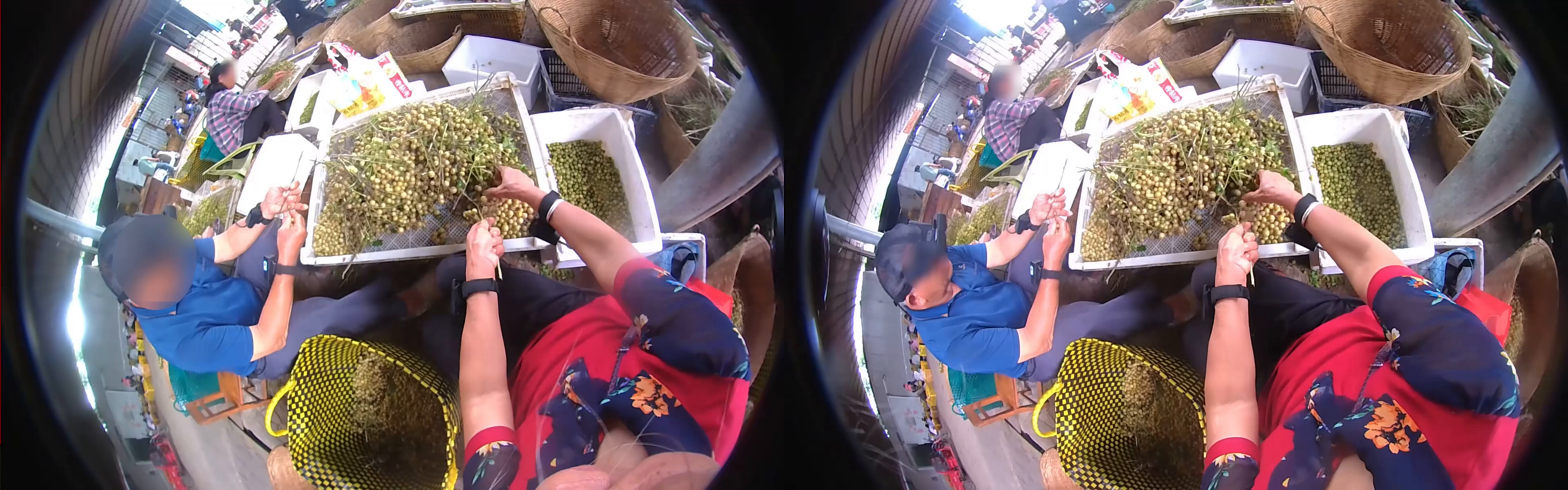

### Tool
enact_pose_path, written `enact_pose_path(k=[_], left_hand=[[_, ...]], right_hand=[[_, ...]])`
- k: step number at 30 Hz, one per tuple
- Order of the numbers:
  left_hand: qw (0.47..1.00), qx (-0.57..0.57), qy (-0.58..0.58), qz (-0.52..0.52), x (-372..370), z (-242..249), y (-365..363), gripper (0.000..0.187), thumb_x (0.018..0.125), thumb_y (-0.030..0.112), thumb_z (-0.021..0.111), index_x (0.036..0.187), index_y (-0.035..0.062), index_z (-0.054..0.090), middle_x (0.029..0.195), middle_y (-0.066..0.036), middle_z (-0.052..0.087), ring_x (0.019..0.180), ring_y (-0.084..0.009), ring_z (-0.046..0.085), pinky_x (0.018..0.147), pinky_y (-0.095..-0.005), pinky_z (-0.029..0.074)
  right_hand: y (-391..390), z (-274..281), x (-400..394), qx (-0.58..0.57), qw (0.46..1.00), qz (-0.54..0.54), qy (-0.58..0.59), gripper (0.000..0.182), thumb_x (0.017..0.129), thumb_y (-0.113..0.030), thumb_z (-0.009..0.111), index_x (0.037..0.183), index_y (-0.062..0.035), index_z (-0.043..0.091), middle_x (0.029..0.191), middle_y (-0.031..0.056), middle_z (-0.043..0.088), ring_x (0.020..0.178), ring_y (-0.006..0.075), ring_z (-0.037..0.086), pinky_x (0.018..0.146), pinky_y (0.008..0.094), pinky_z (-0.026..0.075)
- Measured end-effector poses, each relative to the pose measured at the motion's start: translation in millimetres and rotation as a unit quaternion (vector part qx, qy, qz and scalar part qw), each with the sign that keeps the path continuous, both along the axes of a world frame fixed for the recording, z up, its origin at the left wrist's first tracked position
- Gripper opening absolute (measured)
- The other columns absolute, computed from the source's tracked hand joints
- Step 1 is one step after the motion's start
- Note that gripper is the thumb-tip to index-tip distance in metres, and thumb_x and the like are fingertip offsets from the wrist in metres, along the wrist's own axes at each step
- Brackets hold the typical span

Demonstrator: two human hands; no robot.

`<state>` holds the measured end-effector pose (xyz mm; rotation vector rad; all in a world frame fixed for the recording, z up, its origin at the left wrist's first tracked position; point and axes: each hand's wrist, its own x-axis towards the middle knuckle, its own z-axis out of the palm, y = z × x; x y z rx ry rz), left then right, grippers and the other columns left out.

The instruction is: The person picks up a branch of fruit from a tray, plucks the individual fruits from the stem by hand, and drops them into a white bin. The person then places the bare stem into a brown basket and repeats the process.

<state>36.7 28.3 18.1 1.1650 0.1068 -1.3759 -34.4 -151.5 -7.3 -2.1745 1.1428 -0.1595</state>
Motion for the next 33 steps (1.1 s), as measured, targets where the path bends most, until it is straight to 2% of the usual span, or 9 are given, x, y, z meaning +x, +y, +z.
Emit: enact_pose_path(k=[5,7,10,15,16,17,19,29,33], left_hand=[[0.998,-0.007,0.057,-0.002,-2,1,-13,0.018,0.1,0.025,0.046,0.099,0.0098,0.055,0.066,0.002,0.047,0.042,-0.0071,0.033,0.035,-0.0227,0.026],[0.997,-0.033,0.074,0.015,0,2,-19,0.019,0.101,0.026,0.044,0.097,0.011,0.055,0.067,0.002,0.048,0.044,-0.0068,0.035,0.036,-0.0221,0.027],[0.995,-0.046,0.091,0.007,8,4,-30,0.023,0.103,0.026,0.041,0.096,0.0094,0.055,0.068,0.002,0.049,0.045,-0.0058,0.036,0.036,-0.0207,0.027],[0.991,-0.049,0.109,-0.066,1,11,-31,0.019,0.102,0.022,0.044,0.092,0.0091,0.053,0.069,0.001,0.051,0.042,-0.0052,0.035,0.036,-0.0194,0.026],[0.989,-0.049,0.125,-0.067,-2,8,-29,0.019,0.101,0.023,0.045,0.09,0.0105,0.054,0.067,0.002,0.051,0.041,-0.0048,0.034,0.035,-0.0196,0.026],[0.991,-0.057,0.119,-0.025,-10,9,-24,0.018,0.101,0.023,0.047,0.088,0.0133,0.055,0.066,0.003,0.051,0.041,-0.0047,0.033,0.035,-0.0198,0.026],[0.987,-0.023,0.14,-0.072,-4,-4,-21,0.017,0.101,0.022,0.047,0.088,0.0165,0.057,0.065,0.003,0.05,0.041,-0.0055,0.033,0.035,-0.0199,0.026],[0.994,-0.003,0.075,-0.081,-26,33,-3,0.017,0.099,0.021,0.047,0.093,0.0071,0.056,0.058,0.005,0.04,0.04,-0.0063,0.031,0.034,-0.021,0.028],[0.994,-0.004,0.067,-0.091,-25,42,5,0.017,0.099,0.02,0.047,0.095,0.0047,0.054,0.058,0.004,0.039,0.04,-0.0061,0.03,0.034,-0.021,0.028]], right_hand=[[3,7,-30,-0.212,0.973,-0.027,-0.091,0.056,0.08,-0.045,0.069,0.109,0.0015,0.055,0.1,0.0288,0.061,0.099,0.0438,0.058,0.082,0.0491,0.049],[15,9,-37,-0.207,0.972,-0.055,-0.094,0.054,0.083,-0.043,0.067,0.108,0.0022,0.053,0.091,0.0225,0.061,0.09,0.0372,0.062,0.078,0.0464,0.051],[43,36,-46,0.278,0.938,-0.106,-0.181,0.057,0.091,-0.051,0.059,0.108,0.0026,0.053,0.096,0.0146,0.056,0.083,0.0158,0.058,0.065,0.0329,0.053],[54,3,-25,0.718,0.567,-0.041,-0.401,0.057,0.087,-0.052,0.064,0.108,0.001,0.058,0.083,0.0068,0.063,0.073,0.0191,0.062,0.072,0.0318,0.055],[65,22,-17,0.682,0.571,-0.152,-0.432,0.044,0.09,-0.044,0.064,0.1,-0.0012,0.061,0.079,0.0041,0.063,0.064,0.0154,0.06,0.057,0.0272,0.052],[49,-5,-16,0.683,0.597,-0.038,-0.418,0.031,0.091,-0.036,0.065,0.087,-0.0055,0.061,0.072,0.0018,0.061,0.052,0.0097,0.053,0.041,0.0214,0.042],[45,-30,-5,0.662,0.627,-0.115,-0.394,0.024,0.093,-0.029,0.063,0.079,-0.0089,0.058,0.066,0.0001,0.059,0.045,0.0053,0.046,0.033,0.0184,0.031],[47,-14,14,0.39,0.802,-0.3,-0.339,0.026,0.08,-0.02,0.071,0.084,0.0038,0.06,0.066,0.0102,0.06,0.05,0.0181,0.058,0.04,0.0348,0.042],[30,-42,23,0.346,0.823,-0.296,-0.341,0.024,0.077,-0.023,0.066,0.063,-0.0036,0.063,0.061,0.0075,0.063,0.053,0.0188,0.059,0.049,0.0333,0.047]])
